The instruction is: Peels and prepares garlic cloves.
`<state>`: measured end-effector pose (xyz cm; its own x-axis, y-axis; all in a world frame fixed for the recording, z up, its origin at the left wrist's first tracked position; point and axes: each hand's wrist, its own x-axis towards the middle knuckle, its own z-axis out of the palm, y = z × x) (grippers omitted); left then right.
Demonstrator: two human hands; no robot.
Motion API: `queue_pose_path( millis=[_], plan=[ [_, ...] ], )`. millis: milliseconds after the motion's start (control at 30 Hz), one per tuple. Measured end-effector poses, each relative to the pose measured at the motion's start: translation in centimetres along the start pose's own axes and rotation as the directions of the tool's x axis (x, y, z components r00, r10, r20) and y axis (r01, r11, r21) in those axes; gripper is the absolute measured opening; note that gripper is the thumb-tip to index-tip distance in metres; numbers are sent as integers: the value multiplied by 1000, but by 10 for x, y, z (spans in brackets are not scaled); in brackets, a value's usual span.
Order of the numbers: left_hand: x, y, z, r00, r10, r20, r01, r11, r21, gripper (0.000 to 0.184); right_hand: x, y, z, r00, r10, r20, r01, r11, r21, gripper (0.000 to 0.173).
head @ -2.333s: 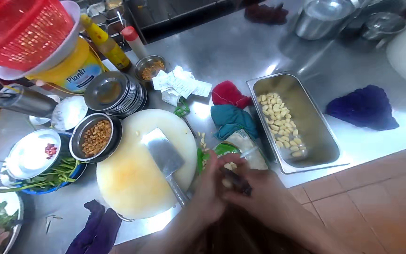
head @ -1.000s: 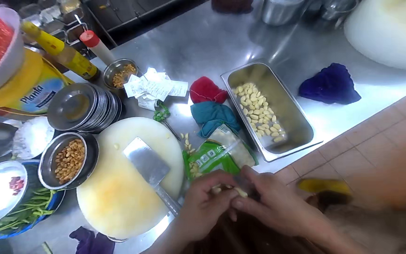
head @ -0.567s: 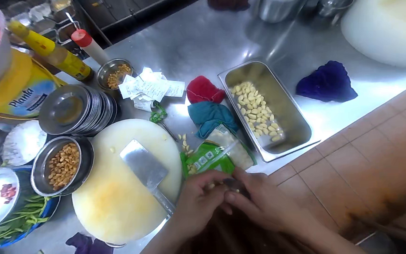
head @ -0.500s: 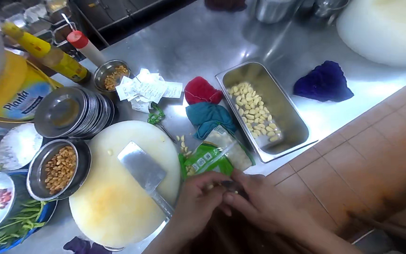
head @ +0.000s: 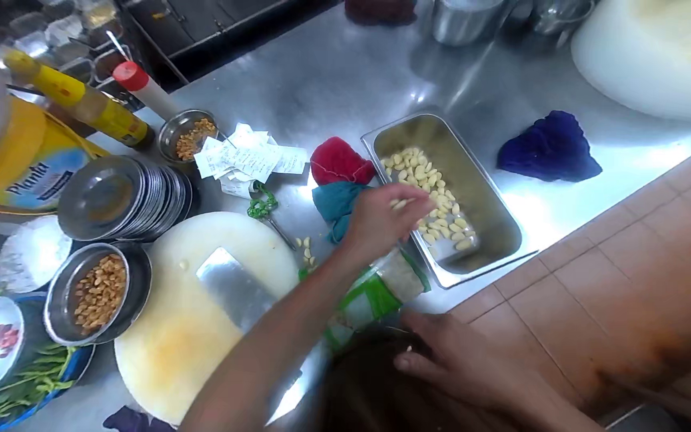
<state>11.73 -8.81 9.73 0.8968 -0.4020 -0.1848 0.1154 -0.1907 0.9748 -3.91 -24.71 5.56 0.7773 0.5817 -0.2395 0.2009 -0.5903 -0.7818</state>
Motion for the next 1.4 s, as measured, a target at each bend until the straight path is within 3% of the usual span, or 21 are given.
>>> queue_pose_path(
  millis=[67,167,267,367,500,567,700,800,933,1100,1233,1300,1400],
  plan=[
    [35,7,-4,1000,-28,-11,29,994,104,27,7,-3,-7,982,96,165,-86,994,-65,74],
    [39,5,-36,979,-25,-203,10,997,-75,26,22,-7,-12,946,141,291,-104,985,-138,69],
    [-22,2,-72,942,-170,-289,38,911,-411,24,34,-2,1,945,69,321,-25,990,-139,64],
    [-111,-11,-76,896,-267,-354,-15,779,-627,26,47,3,14,939,1,345,53,988,-148,64],
    [-187,-38,-52,799,-351,-489,-219,588,-779,29,60,-9,9,905,118,409,11,953,-301,61],
    [-198,-44,-41,759,-378,-530,-250,582,-774,30,61,-20,5,913,156,376,12,913,-407,64],
    [-188,-35,-49,806,-296,-512,-190,690,-699,33,53,-26,9,976,59,210,69,831,-553,76],
    [-176,-29,-63,834,-243,-496,-190,718,-670,33,47,-21,14,993,6,117,63,818,-571,63],
    [-169,-33,-67,891,-184,-416,-202,658,-725,28,44,-14,22,999,-41,16,43,880,-474,35],
    [-167,-41,-61,930,-142,-338,-190,604,-774,22,36,-14,28,995,-21,-96,-13,939,-345,62],
    [-166,-47,-58,943,-153,-295,-154,585,-796,21,26,-10,21,998,65,-24,-69,954,-291,75],
    [-165,-48,-55,942,-173,-286,-136,581,-802,20,24,-5,25,998,36,-43,-47,957,-286,73],
    [-164,-48,-48,934,-238,-268,-99,547,-831,19,25,5,35,992,-61,-108,28,958,-285,55]
  ],
)
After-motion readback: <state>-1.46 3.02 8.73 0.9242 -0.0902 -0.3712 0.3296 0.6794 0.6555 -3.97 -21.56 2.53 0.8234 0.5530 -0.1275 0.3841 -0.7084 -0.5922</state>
